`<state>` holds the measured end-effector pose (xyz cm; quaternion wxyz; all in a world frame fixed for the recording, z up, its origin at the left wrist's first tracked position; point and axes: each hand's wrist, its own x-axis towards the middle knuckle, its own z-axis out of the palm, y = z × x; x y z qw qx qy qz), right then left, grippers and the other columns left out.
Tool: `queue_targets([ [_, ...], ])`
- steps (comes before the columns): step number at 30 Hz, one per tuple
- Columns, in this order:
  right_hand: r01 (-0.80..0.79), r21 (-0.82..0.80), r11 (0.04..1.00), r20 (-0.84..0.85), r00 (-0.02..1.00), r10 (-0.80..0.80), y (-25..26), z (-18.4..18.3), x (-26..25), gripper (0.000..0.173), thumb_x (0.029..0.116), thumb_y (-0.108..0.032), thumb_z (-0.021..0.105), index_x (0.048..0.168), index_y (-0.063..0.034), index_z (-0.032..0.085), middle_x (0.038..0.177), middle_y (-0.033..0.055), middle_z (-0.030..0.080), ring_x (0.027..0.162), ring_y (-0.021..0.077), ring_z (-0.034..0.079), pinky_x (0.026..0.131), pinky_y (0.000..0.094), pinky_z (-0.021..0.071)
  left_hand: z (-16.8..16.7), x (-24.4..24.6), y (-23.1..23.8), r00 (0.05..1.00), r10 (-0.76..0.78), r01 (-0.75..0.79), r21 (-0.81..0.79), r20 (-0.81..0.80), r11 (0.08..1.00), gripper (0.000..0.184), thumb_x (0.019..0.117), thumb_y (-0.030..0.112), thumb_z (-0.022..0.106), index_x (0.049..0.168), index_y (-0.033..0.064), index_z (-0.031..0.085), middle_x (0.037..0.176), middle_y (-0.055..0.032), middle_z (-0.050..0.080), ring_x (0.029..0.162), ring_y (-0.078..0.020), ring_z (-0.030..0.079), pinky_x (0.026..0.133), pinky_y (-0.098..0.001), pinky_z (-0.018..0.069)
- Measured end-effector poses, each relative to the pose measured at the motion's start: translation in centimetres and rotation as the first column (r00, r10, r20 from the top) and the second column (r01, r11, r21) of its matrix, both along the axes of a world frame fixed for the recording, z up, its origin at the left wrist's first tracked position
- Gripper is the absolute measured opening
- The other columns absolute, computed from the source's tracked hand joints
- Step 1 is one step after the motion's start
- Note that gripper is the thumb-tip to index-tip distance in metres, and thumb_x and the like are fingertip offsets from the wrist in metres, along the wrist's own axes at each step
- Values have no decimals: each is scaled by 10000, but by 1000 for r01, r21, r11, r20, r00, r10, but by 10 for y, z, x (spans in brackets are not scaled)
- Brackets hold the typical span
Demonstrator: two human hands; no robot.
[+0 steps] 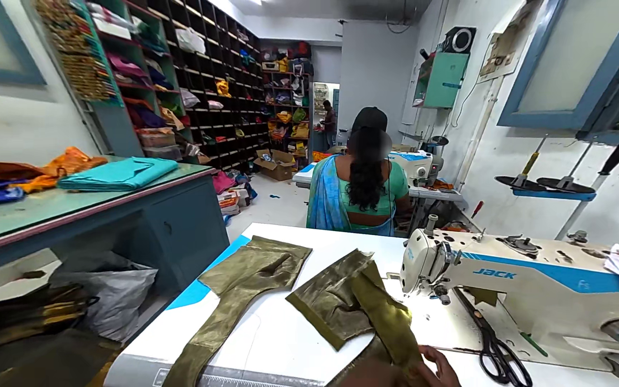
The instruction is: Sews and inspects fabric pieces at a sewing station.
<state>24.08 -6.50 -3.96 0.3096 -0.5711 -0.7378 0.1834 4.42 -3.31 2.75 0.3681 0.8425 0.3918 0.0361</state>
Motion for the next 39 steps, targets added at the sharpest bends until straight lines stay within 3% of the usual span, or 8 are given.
queue_targets([
  [5, 52, -37, 998, 89, 995, -49, -1, 5, -34, 242, 916, -142, 709, 1116, -16, 758, 1458, 353, 474, 1354, 562, 438, 1033, 697, 404, -15, -8, 27, 912, 371, -359, 95, -177, 928, 374, 1050, 191, 493, 1351, -14, 579, 1369, -251, 567, 1306, -409, 541, 1085, -528, 452],
  [11, 163, -209, 964, 246, 963, -110, 9, 15, -50, 418, 960, 50, 546, 1352, -40, 657, 1585, 355, 303, 1369, 565, 432, 1082, 617, 430, -40, -15, 56, 820, 558, -528, 206, -130, 824, 742, 1035, 616, 421, 1547, 79, 432, 1558, -199, 437, 1460, -423, 369, 1116, -635, 352],
  [16, 105, -49, 993, -252, 961, -114, 16, 3, -36, 633, 959, 110, 460, 1546, 157, 228, 1543, 346, 388, 1395, 421, 486, 1157, 478, 407, -41, -32, 114, 814, 579, -567, 145, -52, 810, 780, 1048, 617, 386, 1622, 99, 284, 1621, -213, 353, 1494, -443, 315, 1149, -702, 250],
  [22, 234, -248, 940, -734, 588, -340, 23, -24, -25, 860, 934, 86, 496, 1619, 26, -20, 1581, 364, 269, 1395, 346, 450, 1123, 422, 410, -53, -26, 156, 703, 480, -525, -73, 524, 848, 873, 1013, 197, 616, 1653, 135, 24, 1672, -223, 220, 1409, -340, 490, 1142, -465, 437],
  [25, 179, -128, 976, -705, 675, -216, 18, -25, -28, 635, 958, 90, 438, 1563, 90, 244, 1436, 338, 474, 1244, 252, 582, 1038, 360, 485, -56, -14, 142, 701, 521, -496, -193, 486, 847, 957, 1010, 140, 615, 1630, 137, -114, 1594, -258, 354, 1058, -271, 706, 910, -413, 575],
  [27, 125, -81, 989, -674, 724, -147, 19, -25, -25, 448, 973, 97, 400, 1408, 139, 497, 1445, 303, 516, 1328, 257, 540, 1120, 363, 428, -53, -8, 124, 744, 560, -535, -177, 364, 826, 974, 993, 163, 625, 1623, 96, -115, 1506, -231, 485, 1064, -267, 708, 948, -419, 567],
  [34, 142, -182, 973, -695, 681, -230, 20, -22, -26, 550, 978, 94, 438, 1517, 129, 331, 1594, 305, 318, 1438, 262, 431, 1159, 338, 384, -41, 2, 61, 845, 512, -499, -114, 155, 859, 829, 942, 140, 710, 1589, 71, 197, 1406, -271, 520, 1258, -400, 581, 1069, -512, 479],
  [39, 172, -91, 981, -736, 652, -182, 15, -31, -24, 547, 973, 100, 434, 1504, 161, 316, 1581, 329, 316, 1429, 242, 435, 1151, 311, 386, -50, -19, 52, 531, 742, -492, -564, 410, 664, 875, 897, 49, 758, 1532, 39, 156, 1051, -170, 693, 873, -204, 716, 808, -376, 587],
])
